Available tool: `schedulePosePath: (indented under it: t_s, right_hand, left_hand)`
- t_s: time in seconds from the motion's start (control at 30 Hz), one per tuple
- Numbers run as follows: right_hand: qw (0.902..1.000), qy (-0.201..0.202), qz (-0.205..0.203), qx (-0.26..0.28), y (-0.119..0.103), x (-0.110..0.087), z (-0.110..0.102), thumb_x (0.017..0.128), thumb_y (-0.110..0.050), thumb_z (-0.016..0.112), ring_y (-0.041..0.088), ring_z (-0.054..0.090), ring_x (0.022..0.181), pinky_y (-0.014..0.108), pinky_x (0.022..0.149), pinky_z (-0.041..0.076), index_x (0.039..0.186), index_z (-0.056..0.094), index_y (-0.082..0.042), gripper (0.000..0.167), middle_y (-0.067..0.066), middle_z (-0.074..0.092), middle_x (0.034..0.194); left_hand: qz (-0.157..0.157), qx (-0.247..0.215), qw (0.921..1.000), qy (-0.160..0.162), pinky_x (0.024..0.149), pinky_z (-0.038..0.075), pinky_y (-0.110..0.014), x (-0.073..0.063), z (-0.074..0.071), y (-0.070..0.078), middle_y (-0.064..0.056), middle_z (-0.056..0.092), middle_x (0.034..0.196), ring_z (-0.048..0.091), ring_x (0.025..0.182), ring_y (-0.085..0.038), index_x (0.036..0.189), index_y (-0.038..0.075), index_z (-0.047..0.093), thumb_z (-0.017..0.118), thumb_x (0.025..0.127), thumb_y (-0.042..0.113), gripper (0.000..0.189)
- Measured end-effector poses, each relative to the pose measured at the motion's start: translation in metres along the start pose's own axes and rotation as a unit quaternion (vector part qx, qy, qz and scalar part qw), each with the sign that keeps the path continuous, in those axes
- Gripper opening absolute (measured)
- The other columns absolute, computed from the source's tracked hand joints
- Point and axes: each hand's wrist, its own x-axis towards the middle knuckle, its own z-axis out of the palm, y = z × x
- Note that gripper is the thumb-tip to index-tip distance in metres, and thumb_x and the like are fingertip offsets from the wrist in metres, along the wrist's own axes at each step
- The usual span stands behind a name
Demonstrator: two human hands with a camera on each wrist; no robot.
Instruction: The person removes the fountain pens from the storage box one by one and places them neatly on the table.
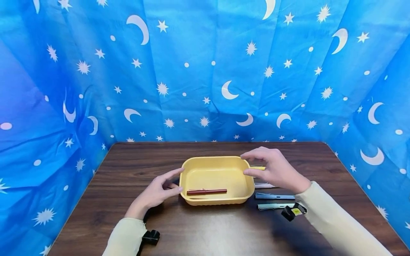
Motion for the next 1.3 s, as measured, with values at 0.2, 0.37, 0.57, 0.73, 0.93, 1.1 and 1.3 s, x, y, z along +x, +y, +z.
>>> schedulePosePath:
  t_s: [0.2,0.37,0.57,0.73,0.93,1.1,1.3]
  right_hand:
    - [0.9987,-0.049,0.008,0.011,-0.016,0.029,0.01,0.088,-0.029,0.088,0.018,0.069,0.109,0.035,0.085,0.059,0.128,0.076,-0.017,0.043,-0.003,0.076,0.123]
    - [0.9956,-0.09,0.015,0.02,-0.014,0.053,0.019,0.09,-0.029,0.086,0.02,0.069,0.11,0.037,0.086,0.059,0.127,0.077,-0.015,0.04,0.0,0.077,0.122]
    - [0.988,-0.147,0.036,0.029,-0.006,0.074,0.032,0.09,-0.028,0.086,0.025,0.069,0.113,0.038,0.089,0.059,0.126,0.078,-0.015,0.039,0.001,0.077,0.123]
    - [0.9784,-0.203,0.037,0.015,-0.001,0.087,0.045,0.09,-0.029,0.086,0.023,0.069,0.109,0.032,0.085,0.058,0.126,0.078,-0.015,0.039,0.001,0.076,0.123]
    - [0.9716,-0.231,0.026,0.044,0.005,0.095,0.06,0.087,-0.028,0.088,0.019,0.072,0.104,0.033,0.087,0.059,0.122,0.079,-0.013,0.039,0.001,0.078,0.119]
    - [0.9653,-0.243,0.033,0.089,0.011,0.098,0.068,0.087,-0.022,0.088,0.026,0.075,0.106,0.028,0.084,0.059,0.122,0.079,-0.012,0.037,0.001,0.079,0.115]
    - [0.9557,-0.27,0.044,0.109,0.016,0.101,0.08,0.085,-0.012,0.089,0.022,0.076,0.102,0.028,0.085,0.059,0.123,0.077,-0.007,0.04,0.003,0.081,0.107]
  left_hand:
    - [-0.005,-0.002,1.0,-0.003,0.086,0.057,-0.029,-0.001,0.002,-0.002,-0.016,0.05,0.158,0.071,0.104,-0.022,0.16,0.021,0.047,0.076,0.099,0.03,0.068]
    - [-0.003,-0.01,0.9999,-0.005,0.084,0.058,-0.029,-0.001,0.0,-0.002,-0.019,0.048,0.159,0.071,0.104,-0.023,0.16,0.02,0.047,0.076,0.099,0.029,0.068]
    - [-0.006,-0.011,0.9999,-0.002,0.085,0.057,-0.029,-0.001,-0.003,-0.001,-0.02,0.048,0.159,0.071,0.104,-0.023,0.16,0.02,0.047,0.076,0.099,0.03,0.067]
    - [-0.004,-0.012,0.9999,-0.002,0.086,0.057,-0.029,-0.002,-0.003,-0.002,-0.021,0.048,0.159,0.072,0.103,-0.023,0.16,0.02,0.047,0.075,0.1,0.028,0.067]
    - [-0.004,-0.013,0.9999,0.0,0.086,0.057,-0.029,-0.002,-0.002,-0.001,-0.021,0.047,0.159,0.071,0.104,-0.023,0.16,0.021,0.047,0.075,0.1,0.029,0.067]
    - [-0.001,-0.015,0.9999,-0.002,0.087,0.057,-0.029,0.0,-0.001,0.0,-0.022,0.048,0.159,0.072,0.104,-0.023,0.16,0.019,0.047,0.075,0.1,0.028,0.067]
    - [0.0,-0.014,0.9999,-0.001,0.086,0.057,-0.029,0.001,0.001,0.0,-0.021,0.048,0.159,0.072,0.104,-0.023,0.16,0.02,0.046,0.075,0.1,0.029,0.067]
